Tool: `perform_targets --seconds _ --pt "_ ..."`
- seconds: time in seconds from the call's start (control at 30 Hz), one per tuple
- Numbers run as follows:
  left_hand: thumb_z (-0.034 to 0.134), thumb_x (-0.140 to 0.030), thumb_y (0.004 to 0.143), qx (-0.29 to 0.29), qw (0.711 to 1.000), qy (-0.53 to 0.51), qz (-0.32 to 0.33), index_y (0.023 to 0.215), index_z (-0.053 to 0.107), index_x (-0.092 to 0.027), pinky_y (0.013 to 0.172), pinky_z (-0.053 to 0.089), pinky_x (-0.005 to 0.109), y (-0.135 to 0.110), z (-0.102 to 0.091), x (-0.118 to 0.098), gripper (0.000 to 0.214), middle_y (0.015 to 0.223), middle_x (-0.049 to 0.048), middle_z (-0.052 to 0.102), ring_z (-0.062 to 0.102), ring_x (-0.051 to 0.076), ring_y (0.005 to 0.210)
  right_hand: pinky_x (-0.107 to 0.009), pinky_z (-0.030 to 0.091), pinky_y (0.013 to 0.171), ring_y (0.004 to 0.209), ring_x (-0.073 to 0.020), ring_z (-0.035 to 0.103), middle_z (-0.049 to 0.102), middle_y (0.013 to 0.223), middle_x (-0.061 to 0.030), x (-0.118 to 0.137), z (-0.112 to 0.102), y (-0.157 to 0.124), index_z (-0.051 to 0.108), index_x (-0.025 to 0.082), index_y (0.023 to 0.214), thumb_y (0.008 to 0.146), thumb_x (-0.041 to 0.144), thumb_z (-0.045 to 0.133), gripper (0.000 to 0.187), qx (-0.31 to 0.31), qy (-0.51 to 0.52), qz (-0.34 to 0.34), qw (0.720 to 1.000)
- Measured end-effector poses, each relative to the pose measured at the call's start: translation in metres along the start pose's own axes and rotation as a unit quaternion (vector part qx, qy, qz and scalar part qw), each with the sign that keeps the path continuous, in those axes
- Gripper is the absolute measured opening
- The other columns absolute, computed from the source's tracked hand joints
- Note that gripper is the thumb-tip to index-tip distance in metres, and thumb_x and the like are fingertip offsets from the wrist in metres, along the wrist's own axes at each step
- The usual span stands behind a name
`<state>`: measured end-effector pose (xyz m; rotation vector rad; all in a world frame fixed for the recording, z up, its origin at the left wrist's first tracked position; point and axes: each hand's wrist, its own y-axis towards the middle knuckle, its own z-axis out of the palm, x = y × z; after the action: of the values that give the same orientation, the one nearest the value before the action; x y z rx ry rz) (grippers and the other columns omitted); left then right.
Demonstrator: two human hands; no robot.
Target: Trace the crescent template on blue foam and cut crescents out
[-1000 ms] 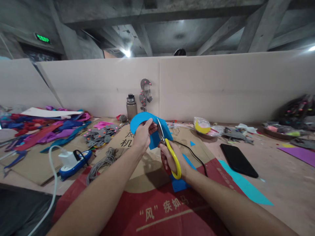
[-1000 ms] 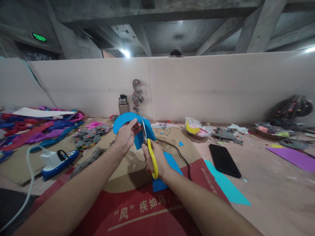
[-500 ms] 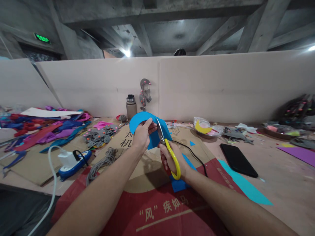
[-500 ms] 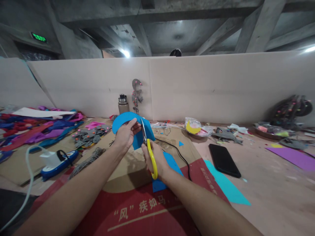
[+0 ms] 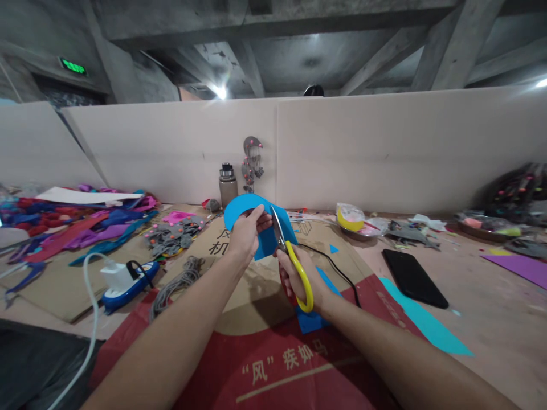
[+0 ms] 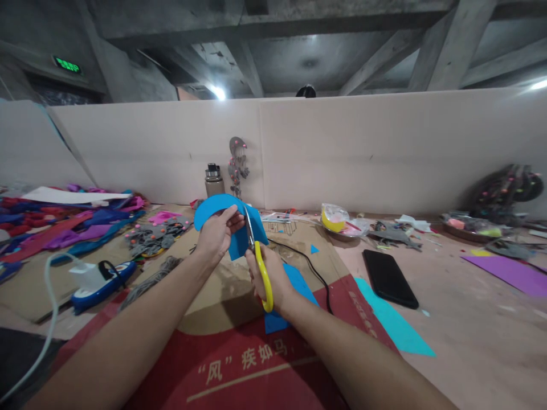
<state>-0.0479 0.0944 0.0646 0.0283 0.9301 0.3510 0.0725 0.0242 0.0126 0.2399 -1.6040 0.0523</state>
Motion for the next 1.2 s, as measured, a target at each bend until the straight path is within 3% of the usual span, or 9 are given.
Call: perform_targets --seconds 0.73,1.2 --pt "0.079 -0.016 0.075 0.008 1.0 0.015 -0.018 0.067 0.064 -0.013 0.057 0.051 0.023 0.0056 -0.0033 -0.0038 0.018 0.059 0.0006 0.065 0.061 0.01 0.053 -0.019 0.034 0.029 0.032 -0.0076 0.039 0.043 0.052 0.0096 -0.0013 -0.0013 0.0022 0.044 0.024 0.083 0.084 0.056 0.058 0.036 0.009 -0.014 -0.014 1.0" --pt "0.071 -0.012 0.08 0.056 0.997 0.03 -0.048 0.072 0.065 -0.011 0.056 0.052 0.023 0.003 -0.0044 -0.002 0.011 0.059 0.0012 0.066 0.062 0.01 0.053 -0.02 0.036 0.03 0.032 -0.0085 0.041 0.042 0.049 0.0102 -0.004 -0.0032 0.0054 0.044 0.024 0.081 0.084 0.055 0.057 0.034 0.011 0.004 -0.041 0.999"
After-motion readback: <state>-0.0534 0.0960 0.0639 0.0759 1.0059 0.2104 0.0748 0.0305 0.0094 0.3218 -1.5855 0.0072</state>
